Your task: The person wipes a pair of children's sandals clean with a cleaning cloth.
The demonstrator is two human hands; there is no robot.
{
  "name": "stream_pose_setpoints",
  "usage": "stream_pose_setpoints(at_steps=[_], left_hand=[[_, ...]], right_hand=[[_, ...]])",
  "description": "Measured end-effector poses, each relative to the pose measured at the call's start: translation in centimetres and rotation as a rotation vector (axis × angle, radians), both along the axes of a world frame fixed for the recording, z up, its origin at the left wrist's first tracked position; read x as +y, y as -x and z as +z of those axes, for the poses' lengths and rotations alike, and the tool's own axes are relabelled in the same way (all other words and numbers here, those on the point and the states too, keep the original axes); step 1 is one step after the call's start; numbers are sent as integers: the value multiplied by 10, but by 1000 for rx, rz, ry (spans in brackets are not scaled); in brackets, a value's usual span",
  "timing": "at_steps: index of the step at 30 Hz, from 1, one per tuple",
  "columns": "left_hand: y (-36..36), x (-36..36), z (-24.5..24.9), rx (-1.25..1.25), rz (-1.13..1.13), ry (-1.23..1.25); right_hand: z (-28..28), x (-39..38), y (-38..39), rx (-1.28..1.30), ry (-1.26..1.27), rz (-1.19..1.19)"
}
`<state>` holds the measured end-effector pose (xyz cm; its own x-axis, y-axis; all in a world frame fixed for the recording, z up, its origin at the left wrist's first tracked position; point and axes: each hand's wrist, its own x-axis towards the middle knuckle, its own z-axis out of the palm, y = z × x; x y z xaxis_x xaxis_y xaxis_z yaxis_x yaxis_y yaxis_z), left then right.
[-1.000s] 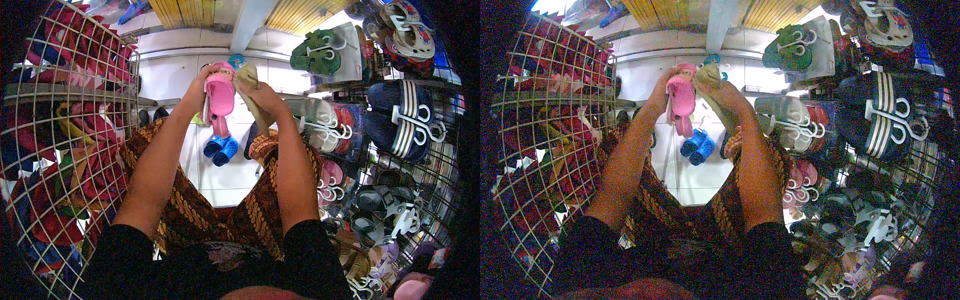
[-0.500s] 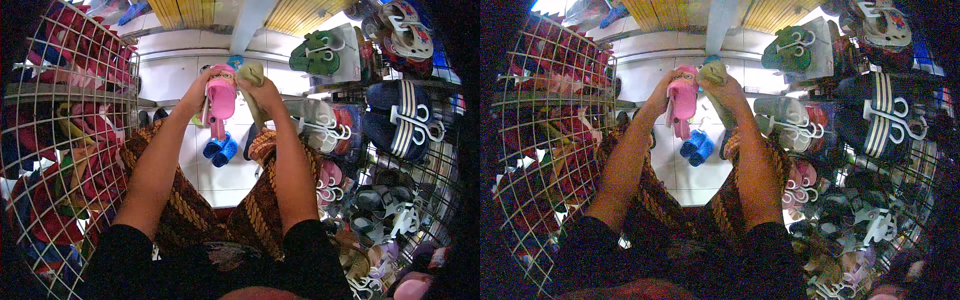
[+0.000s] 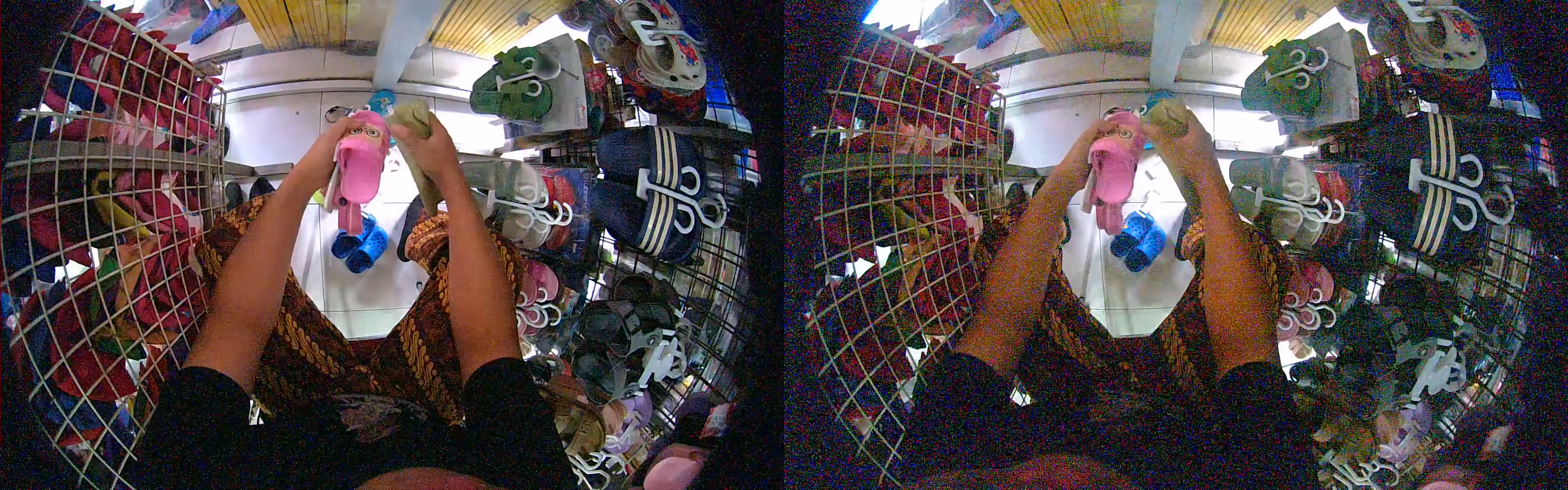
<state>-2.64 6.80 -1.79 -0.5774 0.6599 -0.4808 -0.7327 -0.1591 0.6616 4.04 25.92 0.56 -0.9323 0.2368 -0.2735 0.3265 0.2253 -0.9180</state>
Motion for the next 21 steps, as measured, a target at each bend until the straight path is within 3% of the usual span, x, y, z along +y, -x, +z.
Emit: stream_pose_setpoints(at_steps=[5, 10, 13, 17, 21], left_hand=[[9, -2, -14, -49, 19, -23], [0, 1, 7, -29, 67, 24], [3, 1, 6, -49, 61, -54], [2, 1, 2, -86, 28, 3], [5, -2, -8, -50, 57, -33]], right_hand=[[-13, -1, -3, -19, 83, 86], [3, 1, 2, -69, 78, -52], [-9, -1, 0, -46, 64, 106], [9, -4, 0, -44, 39, -93], [8, -4, -4, -65, 149, 72]])
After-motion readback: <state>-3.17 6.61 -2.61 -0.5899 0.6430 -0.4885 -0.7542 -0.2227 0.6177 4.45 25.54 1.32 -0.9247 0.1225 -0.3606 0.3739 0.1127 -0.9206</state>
